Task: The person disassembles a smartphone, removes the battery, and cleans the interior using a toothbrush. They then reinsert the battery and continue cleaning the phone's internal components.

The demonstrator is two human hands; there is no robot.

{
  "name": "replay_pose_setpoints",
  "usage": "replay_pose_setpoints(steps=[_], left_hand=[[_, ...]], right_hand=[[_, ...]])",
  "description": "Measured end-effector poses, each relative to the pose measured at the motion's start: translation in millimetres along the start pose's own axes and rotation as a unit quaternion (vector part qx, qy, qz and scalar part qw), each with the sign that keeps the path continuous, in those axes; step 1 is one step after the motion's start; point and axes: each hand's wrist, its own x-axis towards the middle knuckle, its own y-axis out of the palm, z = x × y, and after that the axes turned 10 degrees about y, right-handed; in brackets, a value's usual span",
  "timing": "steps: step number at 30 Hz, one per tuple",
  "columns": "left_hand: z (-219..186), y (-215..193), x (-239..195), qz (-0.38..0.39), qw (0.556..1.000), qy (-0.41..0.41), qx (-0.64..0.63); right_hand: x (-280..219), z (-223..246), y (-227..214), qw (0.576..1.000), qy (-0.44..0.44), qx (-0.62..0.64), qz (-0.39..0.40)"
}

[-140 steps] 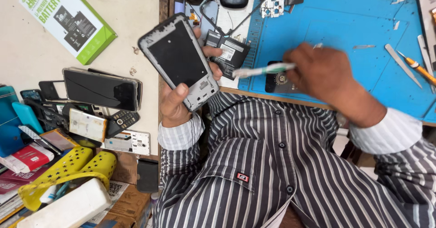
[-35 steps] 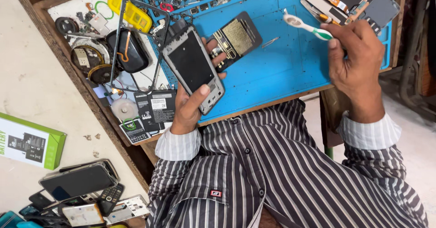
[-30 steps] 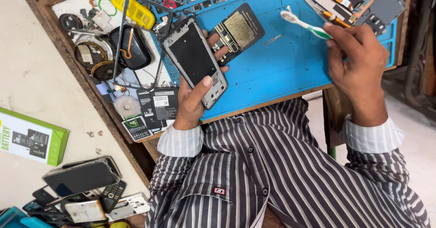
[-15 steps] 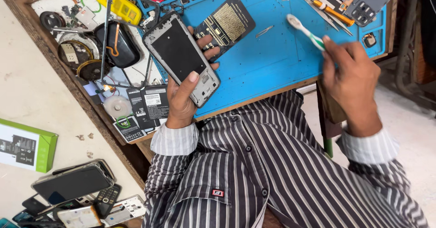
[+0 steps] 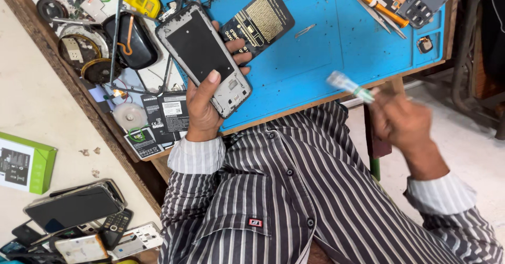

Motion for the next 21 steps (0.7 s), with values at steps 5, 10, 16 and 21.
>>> replay_pose_setpoints(steps=[5,10,16,21], left_hand=[[1,0,-1,0.005,1.000,-0.002,-0.005],[2,1,-2,-0.004,1.000,-0.002,-0.025],[0,4,-1,0.004,1.000,0.001,-0.018],[-4,7,-1,0.002,1.000,0.002,-0.028]], right_hand=[[7,-10,-3,0.996,-0.001,0.078,-0.043],[13,3,8,0.999,-0.002,-0.034,-0.032],[30,6,-8,0.996,0.059,0.022,-0.070],[31,32,4,0.994,-0.016,-0.108,-0.007]])
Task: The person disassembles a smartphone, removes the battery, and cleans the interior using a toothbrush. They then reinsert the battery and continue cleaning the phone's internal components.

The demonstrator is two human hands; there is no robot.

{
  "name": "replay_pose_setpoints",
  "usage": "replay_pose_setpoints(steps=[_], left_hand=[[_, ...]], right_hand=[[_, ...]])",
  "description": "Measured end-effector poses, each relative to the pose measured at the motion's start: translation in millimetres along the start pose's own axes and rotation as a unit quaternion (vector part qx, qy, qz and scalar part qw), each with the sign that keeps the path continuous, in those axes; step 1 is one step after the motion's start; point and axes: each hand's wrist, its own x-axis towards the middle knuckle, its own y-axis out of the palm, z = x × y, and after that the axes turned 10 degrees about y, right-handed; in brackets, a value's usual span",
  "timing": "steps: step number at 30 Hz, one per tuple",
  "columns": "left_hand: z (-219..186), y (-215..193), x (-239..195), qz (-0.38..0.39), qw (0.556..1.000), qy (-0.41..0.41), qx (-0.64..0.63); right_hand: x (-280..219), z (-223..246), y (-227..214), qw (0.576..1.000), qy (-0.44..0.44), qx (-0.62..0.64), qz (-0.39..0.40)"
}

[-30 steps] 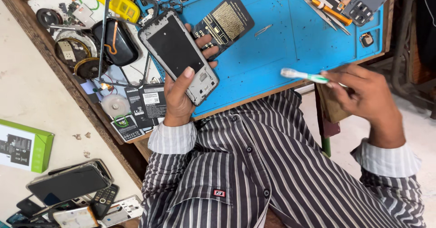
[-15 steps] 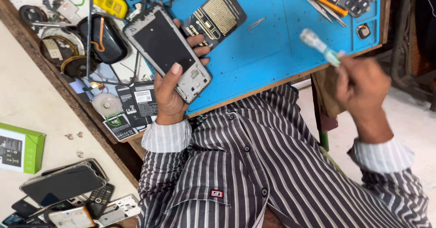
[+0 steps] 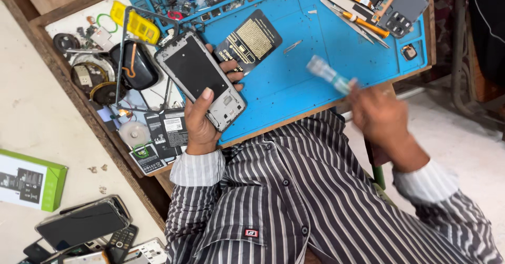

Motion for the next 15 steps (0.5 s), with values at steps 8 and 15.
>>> replay_pose_setpoints(steps=[8,15], left_hand=[[3,-8,-5,0.006,1.000,0.002,-0.009],[1,-9,-3,0.016,0.999,0.023,-0.027]], right_hand=[[11,-7,5,0.984,0.092,0.152,-0.019],[3,26,-5,0.942,-0.147,0.283,0.108]])
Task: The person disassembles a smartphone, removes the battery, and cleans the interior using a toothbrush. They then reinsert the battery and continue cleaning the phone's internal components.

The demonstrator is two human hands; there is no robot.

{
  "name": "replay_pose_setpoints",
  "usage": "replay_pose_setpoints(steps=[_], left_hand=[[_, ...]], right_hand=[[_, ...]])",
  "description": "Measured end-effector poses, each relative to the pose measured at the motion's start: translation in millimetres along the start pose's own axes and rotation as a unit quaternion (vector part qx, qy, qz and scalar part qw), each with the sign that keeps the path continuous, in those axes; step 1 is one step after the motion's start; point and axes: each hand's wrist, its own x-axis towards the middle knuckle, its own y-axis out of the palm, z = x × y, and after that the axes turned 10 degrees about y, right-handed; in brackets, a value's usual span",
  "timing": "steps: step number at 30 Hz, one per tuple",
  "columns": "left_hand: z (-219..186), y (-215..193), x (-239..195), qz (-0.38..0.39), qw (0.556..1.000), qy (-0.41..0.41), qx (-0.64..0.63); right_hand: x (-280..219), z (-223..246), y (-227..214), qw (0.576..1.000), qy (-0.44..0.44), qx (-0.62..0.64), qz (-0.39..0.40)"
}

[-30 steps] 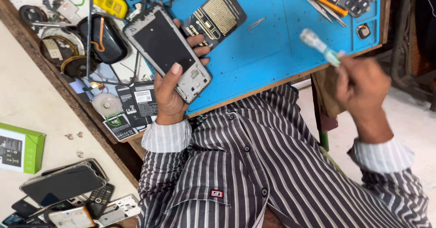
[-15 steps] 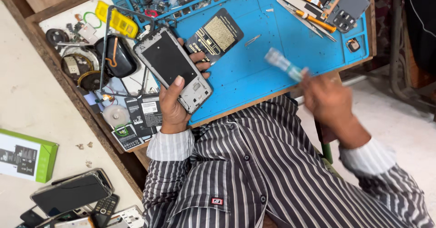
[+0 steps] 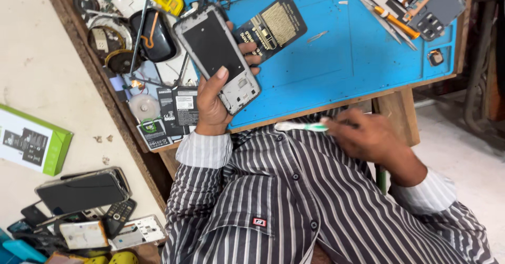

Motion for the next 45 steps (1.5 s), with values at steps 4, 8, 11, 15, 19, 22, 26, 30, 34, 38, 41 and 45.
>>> replay_pose_setpoints(steps=[4,8,11,15,19,22,26,30,34,38,41,45], left_hand=[[-1,-8,-4,0.016,0.999,0.004,-0.039],[-13,-19,-11,0.014,0.998,0.030,-0.055],[-23,-25,-13,0.017,0.996,0.059,-0.068],[-40,-27,-27,0.006,0.994,0.108,-0.032],[-64,-29,-44,-0.023,0.987,0.161,-0.012],[-73,-33,-52,-0.049,0.980,0.190,-0.019],[-73,-35,-56,-0.060,0.977,0.202,-0.028],[-73,-35,-55,-0.057,0.976,0.208,-0.010],[-68,-32,-56,-0.089,0.981,0.173,-0.007],[-45,-14,-44,-0.067,0.993,0.098,-0.021],[-22,-7,-33,-0.044,0.998,0.030,-0.016],[-3,1,-23,-0.022,0.999,-0.029,0.036]], right_hand=[[-1,-13,-5,0.965,0.167,-0.140,-0.145],[7,15,18,0.993,0.079,-0.075,-0.039],[25,24,15,0.999,0.016,0.027,-0.025],[40,29,1,0.979,0.152,-0.070,-0.117],[53,40,14,0.994,-0.050,0.087,0.031],[64,38,22,0.994,-0.036,0.104,0.000],[70,46,26,0.998,-0.047,-0.031,0.001],[80,53,-3,0.983,-0.096,0.142,0.072],[85,67,2,0.998,-0.035,-0.023,-0.036],[46,44,27,0.999,-0.033,-0.013,-0.032],[0,3,18,0.996,0.024,-0.067,-0.054],[-67,-49,-23,0.976,0.142,-0.129,-0.102]])
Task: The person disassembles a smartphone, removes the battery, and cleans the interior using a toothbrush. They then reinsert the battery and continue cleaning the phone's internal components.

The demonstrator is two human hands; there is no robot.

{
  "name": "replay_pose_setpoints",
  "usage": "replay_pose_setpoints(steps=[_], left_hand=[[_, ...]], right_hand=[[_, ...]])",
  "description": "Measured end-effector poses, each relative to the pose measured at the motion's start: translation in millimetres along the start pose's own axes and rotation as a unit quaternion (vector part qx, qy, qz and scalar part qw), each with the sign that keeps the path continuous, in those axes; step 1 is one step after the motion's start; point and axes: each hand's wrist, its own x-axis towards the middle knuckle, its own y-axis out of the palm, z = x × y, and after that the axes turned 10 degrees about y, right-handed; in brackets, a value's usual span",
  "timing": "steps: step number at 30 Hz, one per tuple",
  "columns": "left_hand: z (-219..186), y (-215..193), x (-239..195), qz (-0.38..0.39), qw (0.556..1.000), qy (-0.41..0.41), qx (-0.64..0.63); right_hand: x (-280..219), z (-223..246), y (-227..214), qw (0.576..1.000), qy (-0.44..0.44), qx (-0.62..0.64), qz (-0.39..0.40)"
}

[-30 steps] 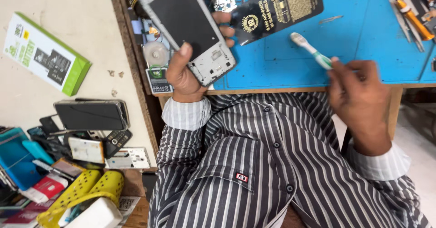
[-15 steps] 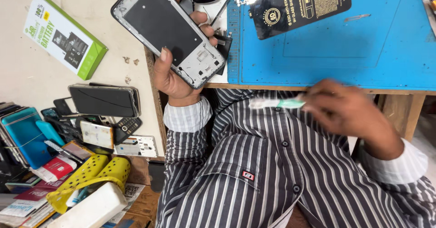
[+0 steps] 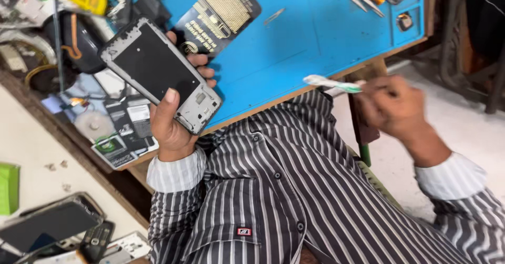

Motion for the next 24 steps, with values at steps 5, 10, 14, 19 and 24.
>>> replay_pose_setpoints(steps=[5,10,14,19,24], left_hand=[[5,-1,1,-0.010,1.000,-0.015,0.012],[6,-3,0,-0.017,1.000,-0.014,-0.001],[8,-3,-1,-0.022,1.000,-0.016,0.009],[5,1,0,-0.012,1.000,-0.011,-0.013],[-3,14,4,0.008,0.999,-0.008,-0.042]], right_hand=[[-36,-48,-36,0.988,0.138,-0.044,-0.061],[-34,-17,-5,0.998,0.042,0.039,-0.032],[-31,9,15,0.999,0.015,0.026,-0.014],[-28,-52,-50,0.982,0.152,0.016,-0.111],[5,-52,-57,0.944,0.233,0.135,-0.189]])
